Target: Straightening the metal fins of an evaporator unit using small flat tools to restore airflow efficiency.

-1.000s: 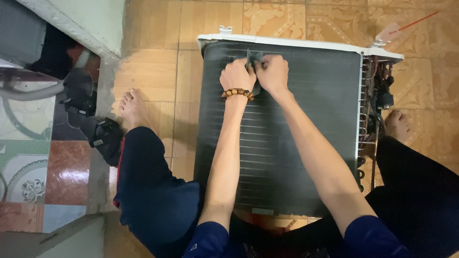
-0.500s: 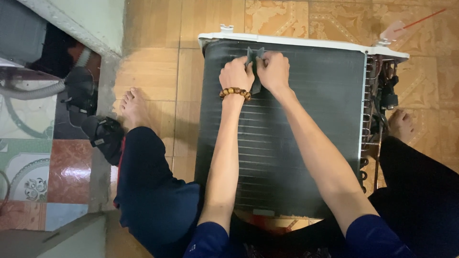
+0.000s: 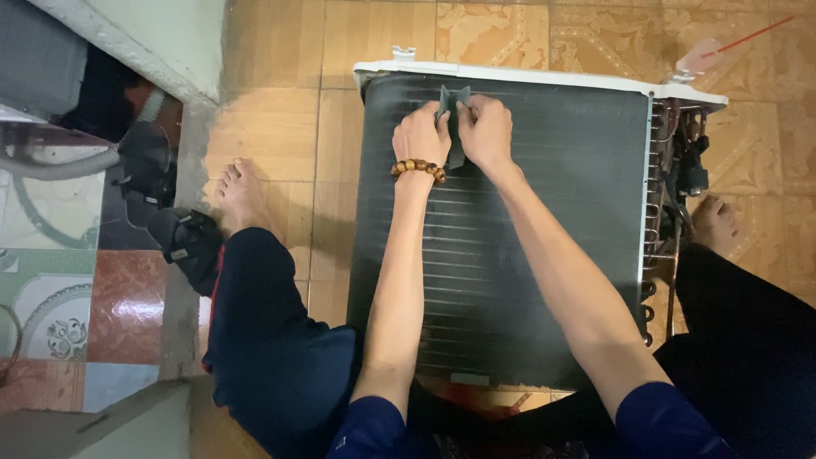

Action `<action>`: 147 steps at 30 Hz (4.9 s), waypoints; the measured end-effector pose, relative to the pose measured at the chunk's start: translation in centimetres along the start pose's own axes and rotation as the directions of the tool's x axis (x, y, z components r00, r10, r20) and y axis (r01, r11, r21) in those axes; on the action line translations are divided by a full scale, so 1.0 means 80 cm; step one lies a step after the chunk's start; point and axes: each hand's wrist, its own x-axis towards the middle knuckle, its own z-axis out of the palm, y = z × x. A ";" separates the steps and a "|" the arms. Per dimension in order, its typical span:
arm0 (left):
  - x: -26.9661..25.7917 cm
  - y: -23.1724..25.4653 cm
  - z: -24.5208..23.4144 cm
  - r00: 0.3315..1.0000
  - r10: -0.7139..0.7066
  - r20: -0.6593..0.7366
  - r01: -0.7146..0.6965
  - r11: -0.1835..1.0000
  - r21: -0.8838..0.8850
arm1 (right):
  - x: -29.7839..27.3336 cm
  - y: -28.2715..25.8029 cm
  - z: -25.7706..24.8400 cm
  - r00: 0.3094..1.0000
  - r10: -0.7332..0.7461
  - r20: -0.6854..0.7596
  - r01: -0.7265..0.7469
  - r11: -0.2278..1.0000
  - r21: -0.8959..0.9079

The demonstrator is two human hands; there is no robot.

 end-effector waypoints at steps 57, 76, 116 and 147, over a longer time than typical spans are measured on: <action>-0.068 0.034 0.030 0.984 -0.127 0.128 0.178 0.794 -0.582 | -0.096 0.016 -0.128 0.828 0.503 0.248 -0.419 0.260 0.870; -0.068 0.074 -0.056 0.974 0.022 0.227 0.223 0.124 -0.967 | -0.132 0.025 -0.205 0.938 0.227 -0.263 0.022 0.715 0.698; -0.086 0.071 -0.015 0.843 -0.166 0.512 0.427 0.787 -0.447 | -0.149 0.023 -0.160 0.936 0.348 -0.052 -0.290 0.847 0.445; -0.006 -0.046 -0.030 0.912 -0.342 0.226 0.387 0.537 -0.749 | -0.065 0.044 -0.053 0.918 0.397 0.017 -0.281 0.618 0.735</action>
